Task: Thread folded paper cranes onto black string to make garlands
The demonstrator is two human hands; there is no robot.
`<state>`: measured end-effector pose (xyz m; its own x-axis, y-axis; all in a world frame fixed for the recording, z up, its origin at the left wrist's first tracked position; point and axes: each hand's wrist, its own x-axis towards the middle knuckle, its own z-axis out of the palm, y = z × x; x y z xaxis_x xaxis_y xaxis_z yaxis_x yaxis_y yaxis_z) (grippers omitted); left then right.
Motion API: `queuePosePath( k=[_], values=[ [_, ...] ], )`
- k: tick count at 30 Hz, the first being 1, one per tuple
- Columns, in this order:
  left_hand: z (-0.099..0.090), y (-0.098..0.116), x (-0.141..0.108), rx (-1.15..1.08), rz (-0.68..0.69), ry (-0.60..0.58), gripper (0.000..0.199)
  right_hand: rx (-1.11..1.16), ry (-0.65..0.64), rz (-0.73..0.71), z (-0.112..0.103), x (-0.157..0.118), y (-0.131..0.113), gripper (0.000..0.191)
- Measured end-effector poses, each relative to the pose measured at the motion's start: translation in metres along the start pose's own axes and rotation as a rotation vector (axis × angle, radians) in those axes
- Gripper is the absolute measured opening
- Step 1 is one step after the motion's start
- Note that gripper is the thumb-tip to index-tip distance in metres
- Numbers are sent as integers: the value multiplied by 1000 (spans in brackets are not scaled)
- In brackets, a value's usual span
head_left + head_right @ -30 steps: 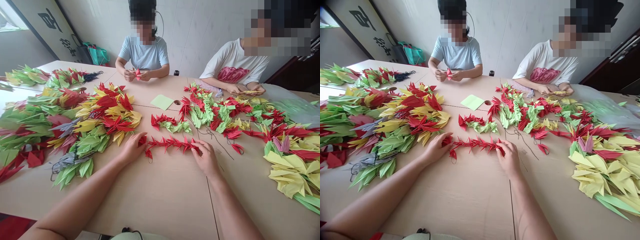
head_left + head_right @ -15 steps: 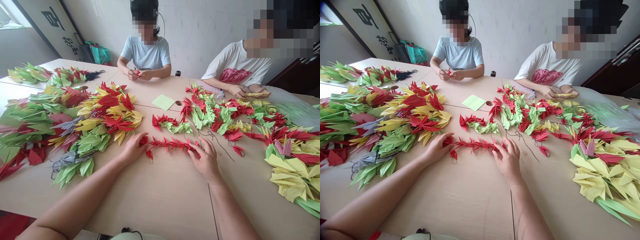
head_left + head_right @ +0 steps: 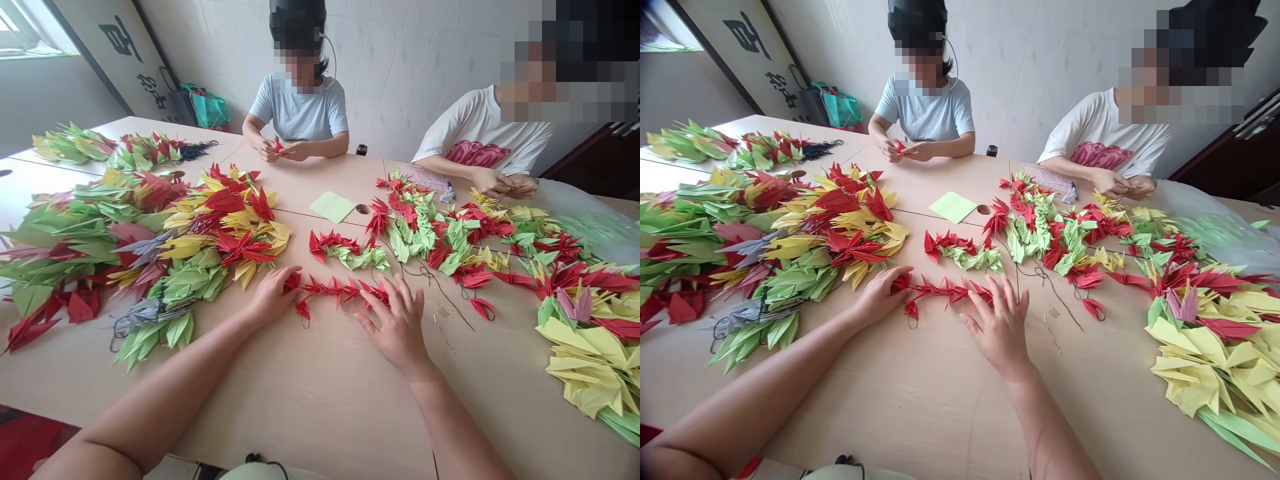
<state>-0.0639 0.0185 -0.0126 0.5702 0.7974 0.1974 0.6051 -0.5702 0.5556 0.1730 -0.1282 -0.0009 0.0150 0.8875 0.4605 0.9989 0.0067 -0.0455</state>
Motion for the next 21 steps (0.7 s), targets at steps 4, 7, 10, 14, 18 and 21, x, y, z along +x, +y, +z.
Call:
queuePosePath(
  k=[4, 7, 10, 14, 18, 21],
  values=[
    [0, 0, 0, -8, -12, -2, 40, -20, -88, -73, 2, 3, -8, 43],
    [0, 0, 0, -11, -4, -2, 39, -16, -85, -53, 1, 5, -11, 42],
    [-1, 2, 0, -13, -7, 1, 39, 0, -92, -92, -2, 11, -17, 44],
    [-3, 5, -1, -20, -10, 4, 38, 23, -163, -129, -2, 20, -28, 42],
    [-3, 6, -2, -28, -4, 7, 38, 46, -159, -100, 0, 26, -36, 40],
    [-2, 5, -1, -37, -1, 12, 37, 73, -140, -141, 2, 31, -42, 42]
  ],
)
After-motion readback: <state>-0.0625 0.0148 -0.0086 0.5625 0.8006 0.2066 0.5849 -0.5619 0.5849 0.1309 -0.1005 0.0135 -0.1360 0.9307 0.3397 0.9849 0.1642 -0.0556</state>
